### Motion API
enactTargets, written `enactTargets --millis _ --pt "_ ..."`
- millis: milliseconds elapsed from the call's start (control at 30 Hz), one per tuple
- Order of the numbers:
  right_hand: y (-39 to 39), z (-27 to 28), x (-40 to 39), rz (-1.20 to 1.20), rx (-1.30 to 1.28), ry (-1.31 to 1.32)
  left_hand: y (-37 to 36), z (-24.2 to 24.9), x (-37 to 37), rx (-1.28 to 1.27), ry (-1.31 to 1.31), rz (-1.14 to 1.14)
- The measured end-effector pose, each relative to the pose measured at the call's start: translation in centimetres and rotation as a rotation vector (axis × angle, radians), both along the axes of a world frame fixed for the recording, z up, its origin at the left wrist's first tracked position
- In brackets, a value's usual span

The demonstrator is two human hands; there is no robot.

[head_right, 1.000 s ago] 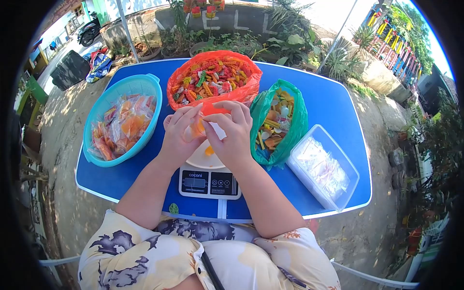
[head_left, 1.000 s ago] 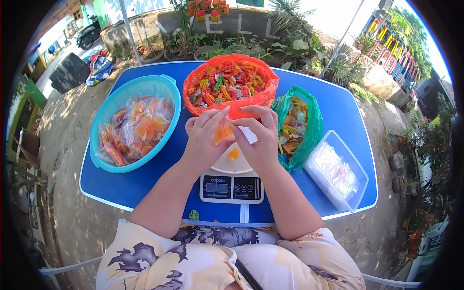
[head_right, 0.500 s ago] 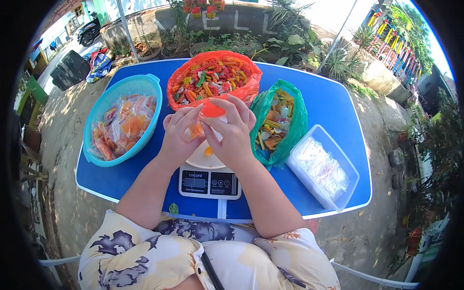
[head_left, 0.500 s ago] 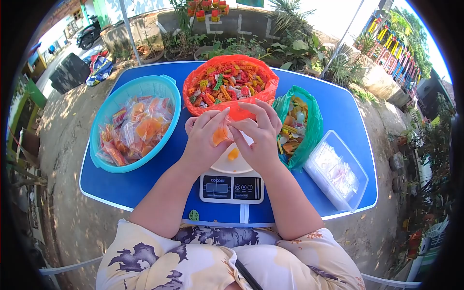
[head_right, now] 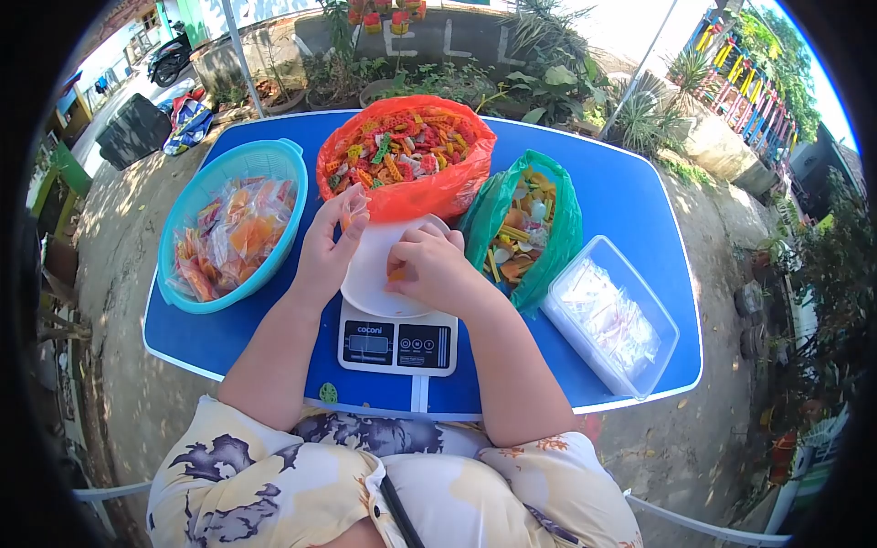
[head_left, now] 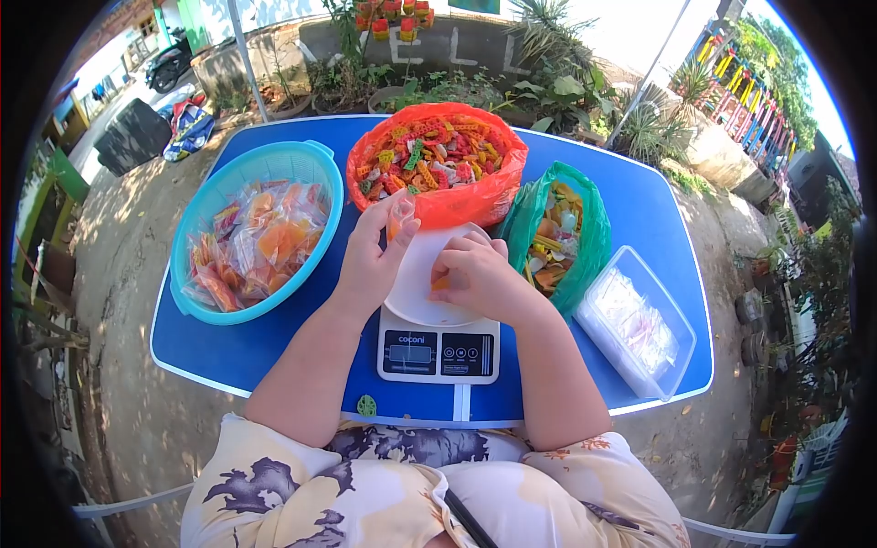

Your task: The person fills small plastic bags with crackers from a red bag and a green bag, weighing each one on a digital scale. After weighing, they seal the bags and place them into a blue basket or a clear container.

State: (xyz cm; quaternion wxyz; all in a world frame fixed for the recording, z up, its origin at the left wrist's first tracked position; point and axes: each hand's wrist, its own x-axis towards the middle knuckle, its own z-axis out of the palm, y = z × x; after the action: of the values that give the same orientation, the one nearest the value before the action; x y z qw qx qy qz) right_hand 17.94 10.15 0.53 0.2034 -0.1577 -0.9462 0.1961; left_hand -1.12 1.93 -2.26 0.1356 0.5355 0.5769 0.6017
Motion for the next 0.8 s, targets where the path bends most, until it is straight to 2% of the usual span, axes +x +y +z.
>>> enactTargets --millis 100,200,300,400,500,600,800 --pt "0.3 0.3 -0.6 -0.049 -0.324 -0.018 0.2 -0.7 -0.5 -0.031 -0.036 -0.032" --pt "0.1 0.7 -0.9 -0.157 -0.435 0.229 0.1 -0.6 -0.4 -0.068 -0.162 -0.106" --pt "0.7 -0.3 -1.4 -0.139 -0.783 0.59 0.0 -0.2 0.0 -0.027 -0.255 -0.13" --pt "1.1 -0.2 -1.3 -0.106 -0.815 0.695 0.1 -0.2 0.0 -0.012 -0.315 -0.171" --pt "1.2 -0.7 -1.1 -0.071 -0.569 0.75 -0.5 0.9 0.4 -0.061 -0.397 -0.223" --pt "1.5 -0.6 -0.6 -0.031 -0.515 0.693 -0.6 1.3 0.5 -0.088 -0.419 -0.243" --pt "1.5 -0.3 -0.7 -0.111 -0.577 0.723 -0.8 1.3 0.5 -0.166 -0.46 -0.415"
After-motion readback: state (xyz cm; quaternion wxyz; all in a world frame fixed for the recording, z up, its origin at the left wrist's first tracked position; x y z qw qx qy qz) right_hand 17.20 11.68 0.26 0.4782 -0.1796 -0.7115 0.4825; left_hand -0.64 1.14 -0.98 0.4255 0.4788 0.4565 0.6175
